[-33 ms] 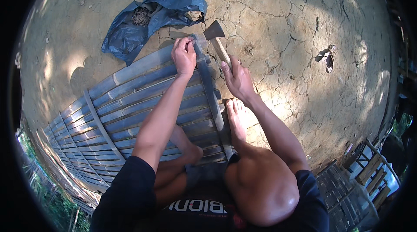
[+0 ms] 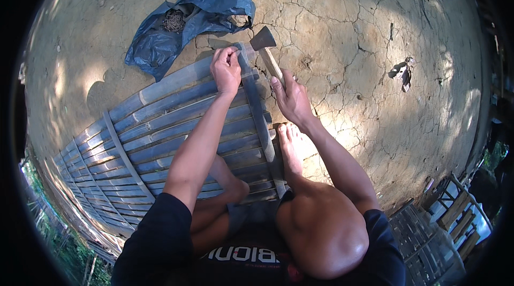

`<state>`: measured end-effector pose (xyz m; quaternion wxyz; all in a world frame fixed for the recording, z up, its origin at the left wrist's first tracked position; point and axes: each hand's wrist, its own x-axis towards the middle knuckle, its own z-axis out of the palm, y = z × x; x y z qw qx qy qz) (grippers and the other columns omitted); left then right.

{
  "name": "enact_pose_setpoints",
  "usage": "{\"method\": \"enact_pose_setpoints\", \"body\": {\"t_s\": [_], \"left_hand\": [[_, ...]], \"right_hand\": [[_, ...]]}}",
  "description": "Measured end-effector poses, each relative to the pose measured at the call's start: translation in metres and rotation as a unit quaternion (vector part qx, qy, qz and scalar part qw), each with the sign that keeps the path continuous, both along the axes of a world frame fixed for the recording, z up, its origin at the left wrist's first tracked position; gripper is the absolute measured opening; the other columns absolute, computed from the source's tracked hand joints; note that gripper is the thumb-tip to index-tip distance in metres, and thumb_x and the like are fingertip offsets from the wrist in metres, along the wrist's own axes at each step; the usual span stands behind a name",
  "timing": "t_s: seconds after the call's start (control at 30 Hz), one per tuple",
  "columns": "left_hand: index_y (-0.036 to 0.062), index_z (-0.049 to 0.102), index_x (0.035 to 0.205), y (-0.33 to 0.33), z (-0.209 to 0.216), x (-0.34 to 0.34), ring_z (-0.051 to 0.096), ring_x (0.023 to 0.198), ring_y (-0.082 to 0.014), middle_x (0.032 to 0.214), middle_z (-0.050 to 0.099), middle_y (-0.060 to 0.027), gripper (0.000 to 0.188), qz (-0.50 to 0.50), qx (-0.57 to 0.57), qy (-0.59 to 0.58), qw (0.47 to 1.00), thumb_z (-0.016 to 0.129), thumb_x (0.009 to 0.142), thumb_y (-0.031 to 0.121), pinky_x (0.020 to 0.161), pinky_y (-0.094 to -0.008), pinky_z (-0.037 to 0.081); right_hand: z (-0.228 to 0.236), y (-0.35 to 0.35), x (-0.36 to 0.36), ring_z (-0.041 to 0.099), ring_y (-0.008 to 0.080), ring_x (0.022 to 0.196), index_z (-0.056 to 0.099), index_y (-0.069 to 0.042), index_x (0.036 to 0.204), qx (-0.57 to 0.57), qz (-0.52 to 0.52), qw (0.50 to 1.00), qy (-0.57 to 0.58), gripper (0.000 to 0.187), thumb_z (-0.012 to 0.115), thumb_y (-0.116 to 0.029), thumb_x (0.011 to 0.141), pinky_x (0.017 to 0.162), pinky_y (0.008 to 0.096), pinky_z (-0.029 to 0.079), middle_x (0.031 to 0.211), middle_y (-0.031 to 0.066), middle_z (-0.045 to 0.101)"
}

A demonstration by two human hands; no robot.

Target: The person nails bamboo strips onto a wooden frame using an axe head as a hammer.

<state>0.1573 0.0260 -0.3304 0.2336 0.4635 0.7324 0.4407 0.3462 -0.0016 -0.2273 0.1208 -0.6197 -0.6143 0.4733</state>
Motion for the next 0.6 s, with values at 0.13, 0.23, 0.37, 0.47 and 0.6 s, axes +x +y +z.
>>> {"method": "enact_pose_setpoints", "body": {"t_s": [0.13, 0.23, 0.37, 0.47, 0.6], "left_hand": [[0.0032, 0.071, 0.095, -0.002, 0.006, 0.004, 0.066, 0.084, -0.0342, 0.093, 0.066, -0.0133, 0.011, 0.007, -0.021, 0.007, 1.0, 0.066, 0.085, 0.0, 0.076, -0.043, 0.052], [0.0033, 0.071, 0.095, -0.001, 0.004, 0.002, 0.066, 0.085, -0.0342, 0.094, 0.067, -0.013, 0.012, -0.001, -0.015, 0.023, 1.0, 0.067, 0.085, 0.0, 0.076, -0.0434, 0.052], [0.0036, 0.072, 0.097, -0.003, -0.003, 0.002, 0.066, 0.086, -0.0344, 0.097, 0.067, -0.0126, 0.014, -0.001, 0.006, 0.055, 0.998, 0.067, 0.085, 0.001, 0.077, -0.0439, 0.052], [0.0021, 0.072, 0.099, -0.003, -0.002, 0.004, 0.068, 0.079, -0.0277, 0.096, 0.067, -0.0114, 0.013, -0.002, 0.03, 0.088, 0.996, 0.067, 0.087, 0.0, 0.071, -0.0368, 0.053], [0.0026, 0.071, 0.101, -0.003, -0.002, 0.007, 0.067, 0.081, -0.0297, 0.096, 0.067, -0.0118, 0.014, 0.011, 0.043, 0.082, 0.996, 0.067, 0.088, 0.0, 0.072, -0.0381, 0.053]], "right_hand": [[-0.004, 0.01, 0.008, 0.069, 0.0436, 0.076, 0.051, -0.002, 0.132, -0.025, 0.031, 0.999, -0.003, 0.044, 0.045, -0.038, 0.107, 0.072, 0.0512, 0.051, 0.075, 0.023, 0.067], [-0.009, 0.015, 0.007, 0.069, 0.0445, 0.075, 0.051, -0.002, 0.133, -0.035, 0.05, 0.998, -0.012, 0.044, 0.046, -0.038, 0.107, 0.072, 0.052, 0.051, 0.074, 0.0236, 0.066], [-0.011, 0.023, 0.006, 0.069, 0.0444, 0.075, 0.05, -0.002, 0.133, -0.007, 0.079, 0.997, 0.002, 0.043, 0.047, -0.036, 0.107, 0.071, 0.0519, 0.05, 0.073, 0.0235, 0.065], [-0.013, 0.029, 0.007, 0.069, 0.0433, 0.073, 0.05, -0.002, 0.133, -0.012, 0.082, 0.996, 0.014, 0.043, 0.047, -0.036, 0.107, 0.07, 0.0513, 0.05, 0.072, 0.0229, 0.065], [-0.01, 0.032, 0.006, 0.069, 0.0422, 0.072, 0.051, -0.002, 0.132, -0.033, 0.083, 0.996, 0.016, 0.044, 0.045, -0.038, 0.107, 0.07, 0.0511, 0.051, 0.072, 0.0223, 0.065]]}}
